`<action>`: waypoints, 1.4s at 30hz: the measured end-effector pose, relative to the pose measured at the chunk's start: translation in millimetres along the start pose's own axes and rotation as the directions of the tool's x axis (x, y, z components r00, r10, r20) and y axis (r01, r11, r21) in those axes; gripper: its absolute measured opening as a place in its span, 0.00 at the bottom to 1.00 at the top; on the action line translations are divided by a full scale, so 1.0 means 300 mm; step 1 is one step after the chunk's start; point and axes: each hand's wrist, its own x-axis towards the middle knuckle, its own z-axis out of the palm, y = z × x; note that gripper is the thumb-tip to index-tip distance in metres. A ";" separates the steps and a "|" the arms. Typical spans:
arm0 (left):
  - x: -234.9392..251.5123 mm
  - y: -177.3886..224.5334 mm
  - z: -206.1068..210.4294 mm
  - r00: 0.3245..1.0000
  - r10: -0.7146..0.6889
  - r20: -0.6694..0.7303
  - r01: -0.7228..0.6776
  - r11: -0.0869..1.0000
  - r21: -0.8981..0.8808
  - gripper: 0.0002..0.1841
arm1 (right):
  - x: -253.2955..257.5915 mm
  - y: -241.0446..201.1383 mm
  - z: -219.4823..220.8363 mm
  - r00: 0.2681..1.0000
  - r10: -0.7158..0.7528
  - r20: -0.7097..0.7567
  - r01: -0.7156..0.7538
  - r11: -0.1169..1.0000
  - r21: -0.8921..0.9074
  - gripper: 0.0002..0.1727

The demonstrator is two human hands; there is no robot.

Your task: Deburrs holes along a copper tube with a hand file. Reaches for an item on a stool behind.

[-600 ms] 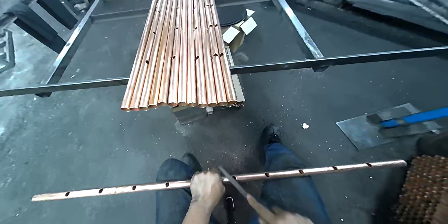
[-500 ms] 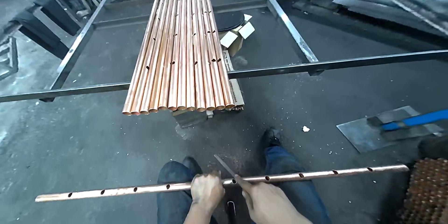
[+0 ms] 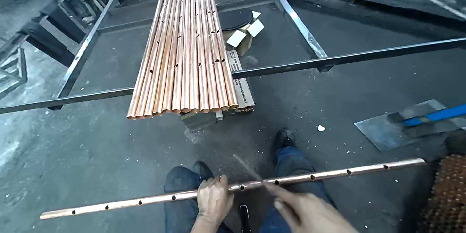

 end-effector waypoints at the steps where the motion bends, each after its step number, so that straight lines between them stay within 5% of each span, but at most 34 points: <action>1: -0.006 -0.004 -0.001 1.000 0.018 -0.017 -0.018 1.000 -0.016 0.20 | -0.046 0.046 -0.017 0.998 -0.012 -0.064 0.014 0.999 0.030 0.28; 5: -0.021 -0.001 -0.011 0.998 0.051 -0.033 -0.053 0.998 -0.041 0.39 | -0.134 0.189 -0.031 0.987 0.024 -0.159 -0.011 0.997 0.083 0.29; 18: -0.016 0.015 -0.017 0.997 0.083 0.008 -0.082 0.997 -0.013 0.40 | -0.118 0.252 -0.008 0.973 0.016 -0.231 -0.012 1.000 0.020 0.29; 26: 0.029 0.012 -0.054 0.972 0.104 0.209 -0.086 0.992 -0.093 0.42 | -0.114 0.236 0.037 0.950 -0.095 -0.296 0.085 0.995 -0.048 0.28; 28: 0.075 0.014 -0.105 0.882 0.079 0.464 -0.030 0.993 -0.113 0.46 | -0.115 0.206 0.046 0.962 -0.096 -0.256 0.088 0.995 -0.042 0.28; 31: 0.172 0.005 -0.162 0.648 0.098 0.755 -0.003 0.992 -0.126 0.50 | -0.118 0.152 0.079 0.982 -0.079 -0.173 0.070 0.996 -0.056 0.29; 36: 0.263 0.018 -0.169 0.453 0.012 0.891 0.096 0.993 -0.062 0.23 | -0.178 0.075 0.121 0.994 -0.062 -0.095 0.050 0.991 -0.122 0.29; 42: 0.282 0.016 -0.174 0.431 0.015 0.902 0.121 0.990 -0.074 0.21 | -0.199 0.057 0.182 0.996 -0.071 -0.061 0.059 0.981 -0.186 0.29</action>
